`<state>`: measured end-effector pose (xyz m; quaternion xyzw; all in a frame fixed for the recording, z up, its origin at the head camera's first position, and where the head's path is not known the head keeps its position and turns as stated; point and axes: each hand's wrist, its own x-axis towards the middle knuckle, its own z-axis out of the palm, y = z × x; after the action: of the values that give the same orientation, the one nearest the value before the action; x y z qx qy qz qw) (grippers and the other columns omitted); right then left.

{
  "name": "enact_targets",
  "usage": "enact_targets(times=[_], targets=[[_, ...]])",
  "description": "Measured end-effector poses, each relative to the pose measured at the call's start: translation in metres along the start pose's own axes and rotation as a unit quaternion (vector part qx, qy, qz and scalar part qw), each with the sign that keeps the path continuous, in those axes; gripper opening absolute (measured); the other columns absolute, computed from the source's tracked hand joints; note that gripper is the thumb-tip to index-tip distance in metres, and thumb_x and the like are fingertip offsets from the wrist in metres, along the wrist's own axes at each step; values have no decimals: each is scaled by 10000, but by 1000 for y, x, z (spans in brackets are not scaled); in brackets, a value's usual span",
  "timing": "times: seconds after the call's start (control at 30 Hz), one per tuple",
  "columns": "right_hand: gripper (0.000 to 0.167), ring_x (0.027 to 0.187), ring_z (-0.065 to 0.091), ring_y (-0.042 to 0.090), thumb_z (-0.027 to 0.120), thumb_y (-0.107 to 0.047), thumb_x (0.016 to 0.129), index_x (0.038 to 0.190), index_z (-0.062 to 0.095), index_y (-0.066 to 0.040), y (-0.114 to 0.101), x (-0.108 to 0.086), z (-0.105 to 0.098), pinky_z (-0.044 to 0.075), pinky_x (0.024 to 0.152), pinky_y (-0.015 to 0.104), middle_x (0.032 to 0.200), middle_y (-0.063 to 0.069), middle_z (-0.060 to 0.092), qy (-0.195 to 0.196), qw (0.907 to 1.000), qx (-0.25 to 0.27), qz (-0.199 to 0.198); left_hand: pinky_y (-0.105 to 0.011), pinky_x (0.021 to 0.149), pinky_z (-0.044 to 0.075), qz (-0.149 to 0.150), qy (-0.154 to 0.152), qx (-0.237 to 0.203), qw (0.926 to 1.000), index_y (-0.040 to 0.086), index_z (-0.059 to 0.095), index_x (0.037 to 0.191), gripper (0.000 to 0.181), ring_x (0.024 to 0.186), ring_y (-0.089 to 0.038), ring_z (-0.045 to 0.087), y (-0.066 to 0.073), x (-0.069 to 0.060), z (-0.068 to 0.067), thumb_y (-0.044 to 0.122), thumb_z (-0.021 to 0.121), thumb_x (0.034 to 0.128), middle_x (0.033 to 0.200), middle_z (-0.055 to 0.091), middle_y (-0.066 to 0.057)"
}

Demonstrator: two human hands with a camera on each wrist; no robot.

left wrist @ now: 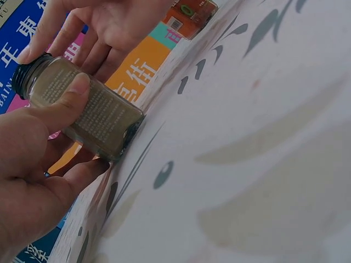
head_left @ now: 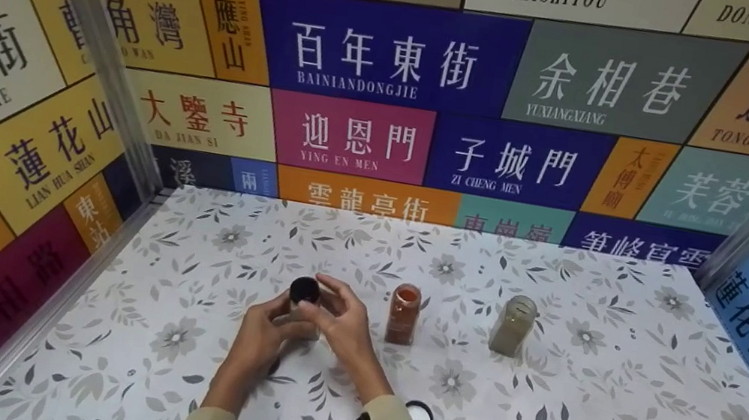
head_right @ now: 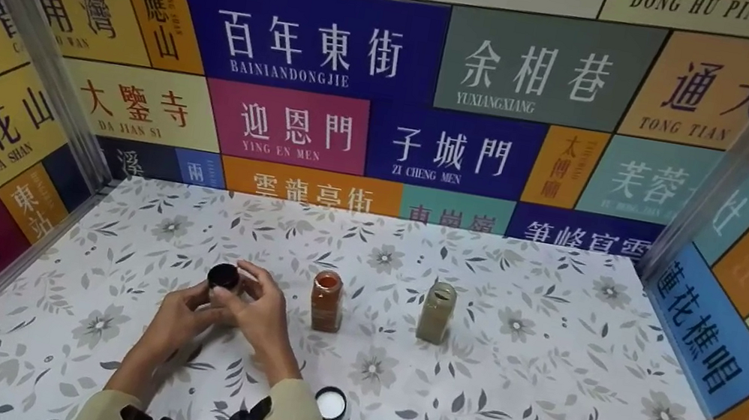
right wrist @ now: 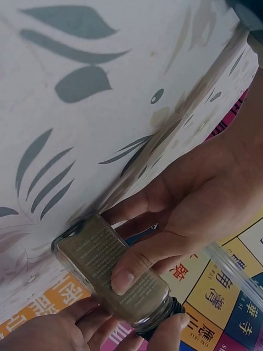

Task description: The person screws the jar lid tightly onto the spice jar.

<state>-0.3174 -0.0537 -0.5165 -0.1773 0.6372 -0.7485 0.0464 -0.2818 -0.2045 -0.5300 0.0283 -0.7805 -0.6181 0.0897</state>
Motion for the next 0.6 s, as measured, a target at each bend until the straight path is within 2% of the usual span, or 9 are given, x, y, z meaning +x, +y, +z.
enact_targets(times=[0.17, 0.37, 0.6], targets=[[547, 1307, 576, 326, 686, -134, 942, 1446, 504, -28, 0, -2, -1, 503, 1006, 213, 1424, 214, 571, -237, 9995, -97, -158, -431, 1162, 404, 4, 34, 36, 10000, 200, 564, 1420, 752, 1307, -224, 586, 0, -1, 0, 284, 871, 739, 1408, 621, -4], [513, 1331, 555, 341, 678, -98, 937, 1423, 533, -21, 1, -3, 0, 444, 1134, 389, 1490, 198, 507, -213, 9987, -330, -332, -418, 1145, 424, -23, -29, -156, 9999, 166, 561, 1423, 749, 1280, -231, 608, -1, 0, 0, 227, 871, 743, 1405, 622, -36], [489, 1298, 592, 313, 740, -142, 905, 1357, 591, -28, 1, -1, 2, 479, 1098, 407, 1371, 183, 624, 8, 9993, -320, -203, -445, 1143, 426, -50, -6, -147, 9999, 137, 570, 1412, 709, 1300, -289, 594, 1, -1, 0, 205, 853, 766, 1423, 601, -73]])
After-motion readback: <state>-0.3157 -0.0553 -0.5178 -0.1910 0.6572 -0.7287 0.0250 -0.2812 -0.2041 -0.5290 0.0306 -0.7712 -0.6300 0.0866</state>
